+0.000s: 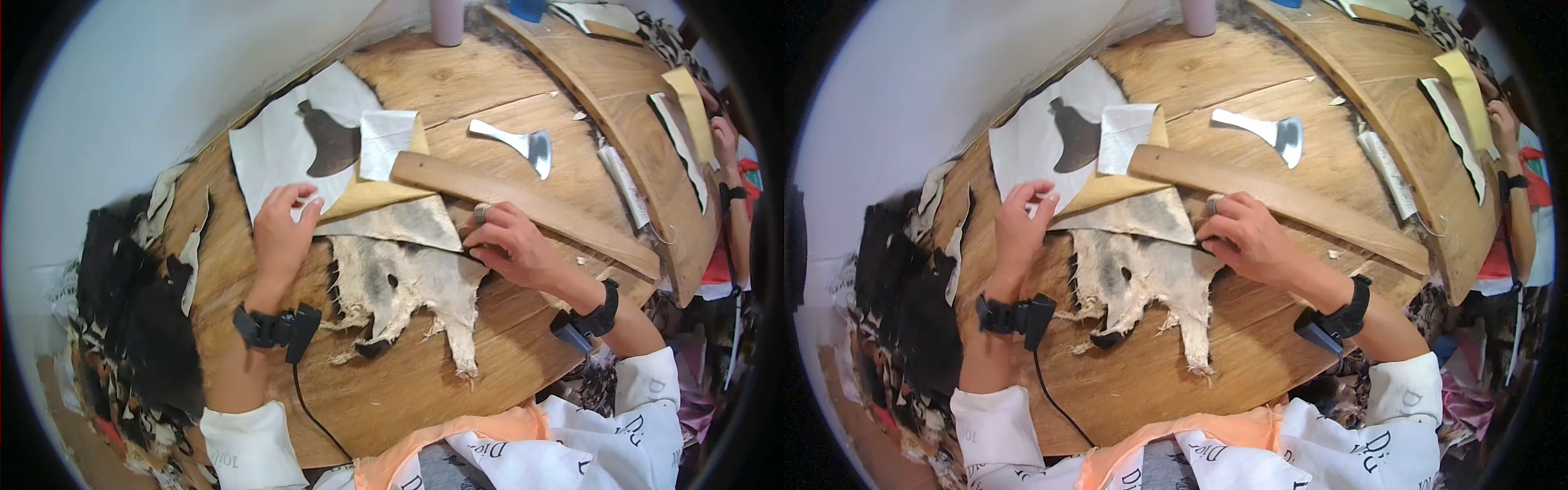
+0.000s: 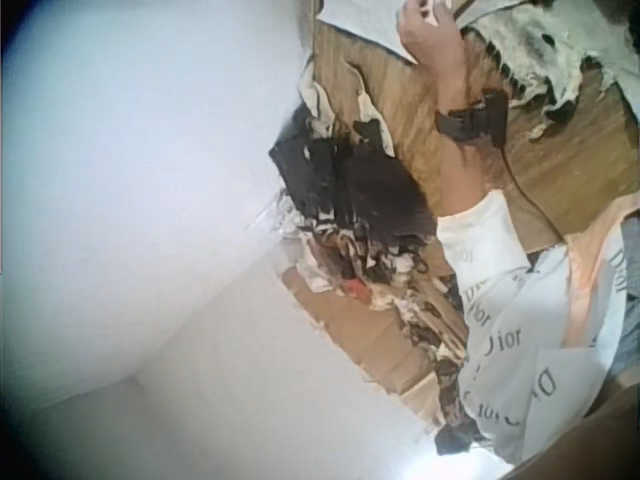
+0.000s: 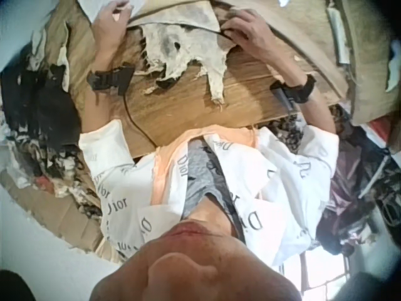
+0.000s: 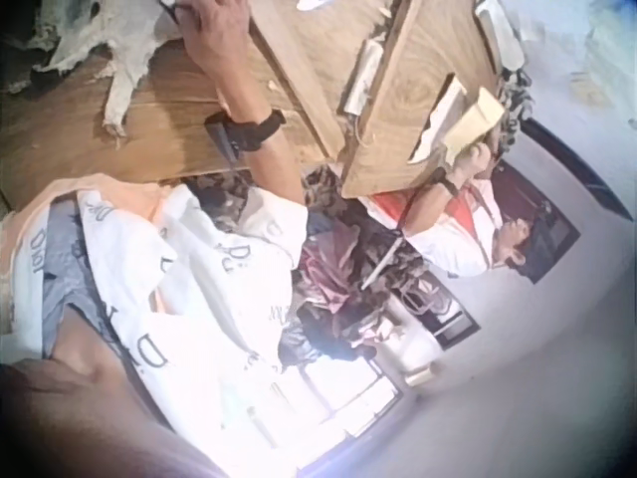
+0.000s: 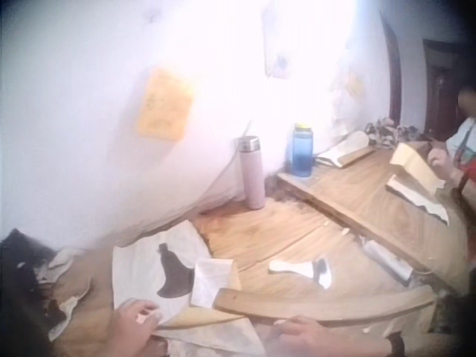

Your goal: Cutting and preparing fur pelts using a stencil and hand knife.

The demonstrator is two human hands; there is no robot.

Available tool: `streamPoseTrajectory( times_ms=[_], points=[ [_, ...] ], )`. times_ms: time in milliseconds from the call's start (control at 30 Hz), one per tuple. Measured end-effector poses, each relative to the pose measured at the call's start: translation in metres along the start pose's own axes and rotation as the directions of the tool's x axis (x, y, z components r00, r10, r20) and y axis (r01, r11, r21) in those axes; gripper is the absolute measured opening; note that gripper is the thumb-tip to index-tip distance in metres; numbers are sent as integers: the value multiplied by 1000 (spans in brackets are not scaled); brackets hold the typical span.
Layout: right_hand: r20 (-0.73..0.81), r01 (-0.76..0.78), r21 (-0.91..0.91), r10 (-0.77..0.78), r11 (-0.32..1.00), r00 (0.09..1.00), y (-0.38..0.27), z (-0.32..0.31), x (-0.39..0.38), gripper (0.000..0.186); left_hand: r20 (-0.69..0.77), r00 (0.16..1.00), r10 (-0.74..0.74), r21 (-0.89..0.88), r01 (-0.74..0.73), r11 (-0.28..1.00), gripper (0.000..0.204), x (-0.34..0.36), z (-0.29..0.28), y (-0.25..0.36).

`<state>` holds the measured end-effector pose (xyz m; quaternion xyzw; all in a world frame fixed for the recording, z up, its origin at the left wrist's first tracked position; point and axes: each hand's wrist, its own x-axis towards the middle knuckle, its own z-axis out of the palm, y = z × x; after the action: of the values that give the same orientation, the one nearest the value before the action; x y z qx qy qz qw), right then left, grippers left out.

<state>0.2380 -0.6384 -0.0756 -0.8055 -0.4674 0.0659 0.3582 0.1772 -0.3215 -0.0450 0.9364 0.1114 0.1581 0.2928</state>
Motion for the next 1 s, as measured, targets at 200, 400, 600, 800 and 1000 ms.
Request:
streamPoseTrajectory(
  times_ms=[200, 400, 600, 800, 1000],
  points=[
    [-249, -225, -475, 116, 851, 962, 25, -26, -21, 45, 221, 953, 207, -133, -181, 975, 52, 66, 48, 3],
    [-283, -186, -464, 54, 866, 958, 32, -32, -25, 34, 141, 920, 365, 76, -378, 923, 55, 99, 88, -14],
    [-328, -257, -547, 78, 797, 941, 41, -50, -51, 28, 70, 895, 440, 36, -443, 896, 36, 103, 98, 2],
    [-368, -370, -615, 161, 697, 916, 66, -50, -40, 27, -180, 931, 317, -181, -348, 920, 16, 109, 75, 5],
    [-347, -393, -643, 206, 658, 915, 74, -57, -40, 25, -122, 948, 293, -200, -313, 928, 19, 43, -1, 88]
  ],
)
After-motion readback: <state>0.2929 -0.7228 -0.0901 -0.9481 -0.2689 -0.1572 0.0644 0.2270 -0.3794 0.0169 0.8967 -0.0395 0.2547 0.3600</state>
